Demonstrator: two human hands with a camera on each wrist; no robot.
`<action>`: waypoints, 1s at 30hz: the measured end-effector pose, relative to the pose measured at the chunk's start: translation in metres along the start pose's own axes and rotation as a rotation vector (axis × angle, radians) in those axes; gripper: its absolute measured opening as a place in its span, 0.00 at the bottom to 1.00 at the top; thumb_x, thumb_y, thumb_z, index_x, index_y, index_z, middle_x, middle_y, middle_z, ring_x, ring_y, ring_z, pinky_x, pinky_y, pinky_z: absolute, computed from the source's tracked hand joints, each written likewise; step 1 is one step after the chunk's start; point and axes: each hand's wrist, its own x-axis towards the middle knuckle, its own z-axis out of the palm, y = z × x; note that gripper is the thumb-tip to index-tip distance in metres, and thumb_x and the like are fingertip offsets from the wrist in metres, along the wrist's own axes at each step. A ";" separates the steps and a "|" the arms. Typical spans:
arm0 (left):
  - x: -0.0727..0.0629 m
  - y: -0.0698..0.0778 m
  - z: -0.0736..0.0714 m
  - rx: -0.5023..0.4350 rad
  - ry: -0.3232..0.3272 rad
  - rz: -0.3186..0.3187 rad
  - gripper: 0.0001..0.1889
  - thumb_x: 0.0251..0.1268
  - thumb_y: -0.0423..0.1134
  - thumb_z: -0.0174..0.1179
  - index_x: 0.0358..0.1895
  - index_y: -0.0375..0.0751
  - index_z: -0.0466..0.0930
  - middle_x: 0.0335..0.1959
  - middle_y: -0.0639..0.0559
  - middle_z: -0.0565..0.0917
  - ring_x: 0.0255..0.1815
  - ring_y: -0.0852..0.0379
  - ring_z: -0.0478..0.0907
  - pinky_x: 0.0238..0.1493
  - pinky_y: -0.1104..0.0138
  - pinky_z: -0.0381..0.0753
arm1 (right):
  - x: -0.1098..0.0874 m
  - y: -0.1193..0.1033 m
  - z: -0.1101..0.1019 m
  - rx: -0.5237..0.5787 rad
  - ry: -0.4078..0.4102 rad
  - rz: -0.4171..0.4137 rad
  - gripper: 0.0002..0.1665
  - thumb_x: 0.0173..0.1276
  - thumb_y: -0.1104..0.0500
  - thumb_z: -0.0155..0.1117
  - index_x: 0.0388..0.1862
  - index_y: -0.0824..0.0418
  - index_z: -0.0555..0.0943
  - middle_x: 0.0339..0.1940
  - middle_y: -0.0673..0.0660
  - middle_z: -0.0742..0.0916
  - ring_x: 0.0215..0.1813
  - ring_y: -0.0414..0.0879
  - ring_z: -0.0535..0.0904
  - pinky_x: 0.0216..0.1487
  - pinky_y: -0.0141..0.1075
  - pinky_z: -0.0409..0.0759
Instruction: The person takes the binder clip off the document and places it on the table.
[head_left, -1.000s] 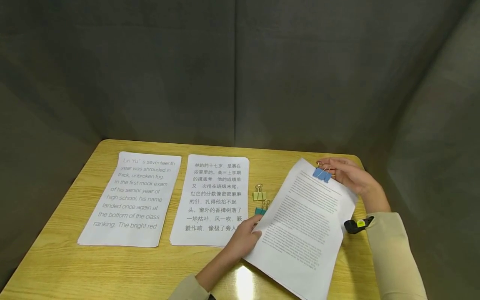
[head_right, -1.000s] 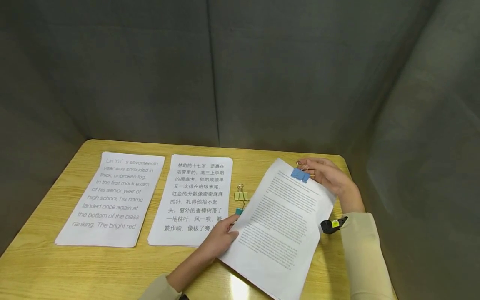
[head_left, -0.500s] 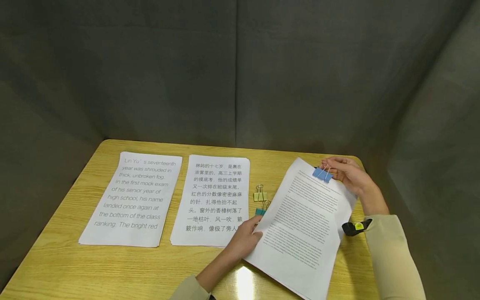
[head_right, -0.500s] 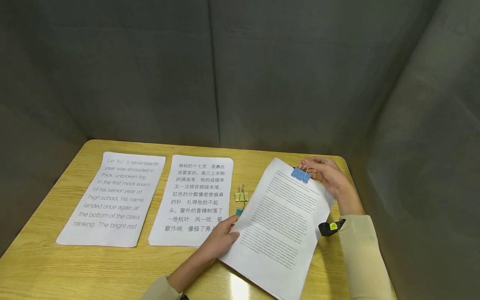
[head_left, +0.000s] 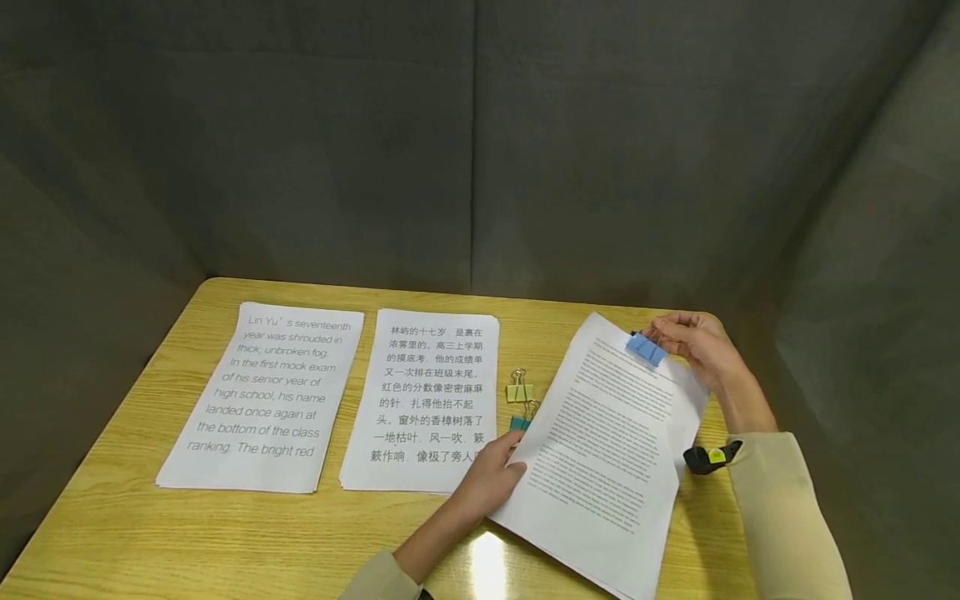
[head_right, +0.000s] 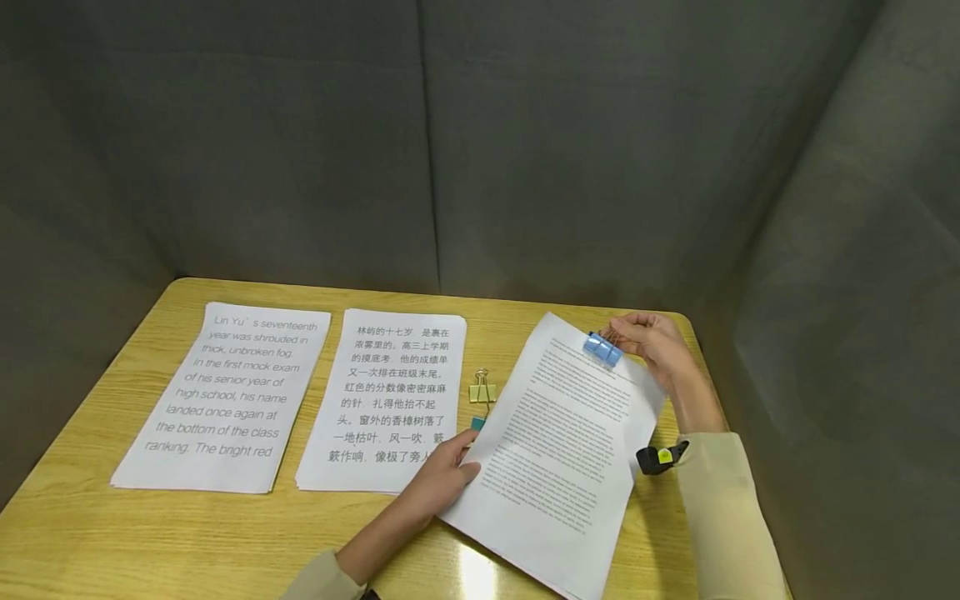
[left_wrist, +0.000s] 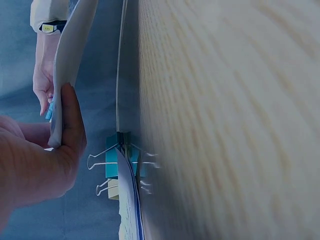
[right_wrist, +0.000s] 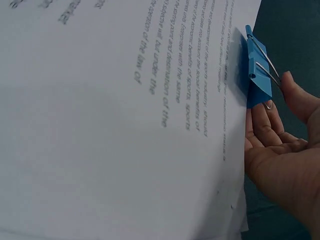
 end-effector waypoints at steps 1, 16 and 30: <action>0.000 0.000 0.000 0.001 0.002 0.001 0.26 0.63 0.21 0.50 0.66 0.33 0.77 0.38 0.45 0.87 0.26 0.54 0.83 0.24 0.64 0.80 | 0.000 -0.001 0.001 -0.005 0.013 -0.002 0.10 0.77 0.65 0.63 0.36 0.66 0.88 0.35 0.53 0.92 0.35 0.42 0.88 0.40 0.30 0.85; 0.003 -0.001 0.010 -0.066 0.007 -0.030 0.24 0.63 0.20 0.50 0.62 0.32 0.78 0.37 0.46 0.87 0.25 0.55 0.81 0.24 0.65 0.79 | -0.007 -0.013 -0.005 0.059 0.223 -0.086 0.12 0.74 0.66 0.66 0.28 0.62 0.85 0.27 0.51 0.89 0.29 0.40 0.85 0.35 0.28 0.84; 0.007 0.000 0.034 -0.113 0.020 -0.030 0.23 0.63 0.19 0.48 0.61 0.30 0.74 0.40 0.44 0.84 0.31 0.53 0.79 0.28 0.63 0.77 | -0.035 -0.014 -0.044 0.171 0.334 -0.147 0.11 0.74 0.64 0.67 0.29 0.65 0.87 0.28 0.52 0.89 0.30 0.41 0.83 0.34 0.28 0.83</action>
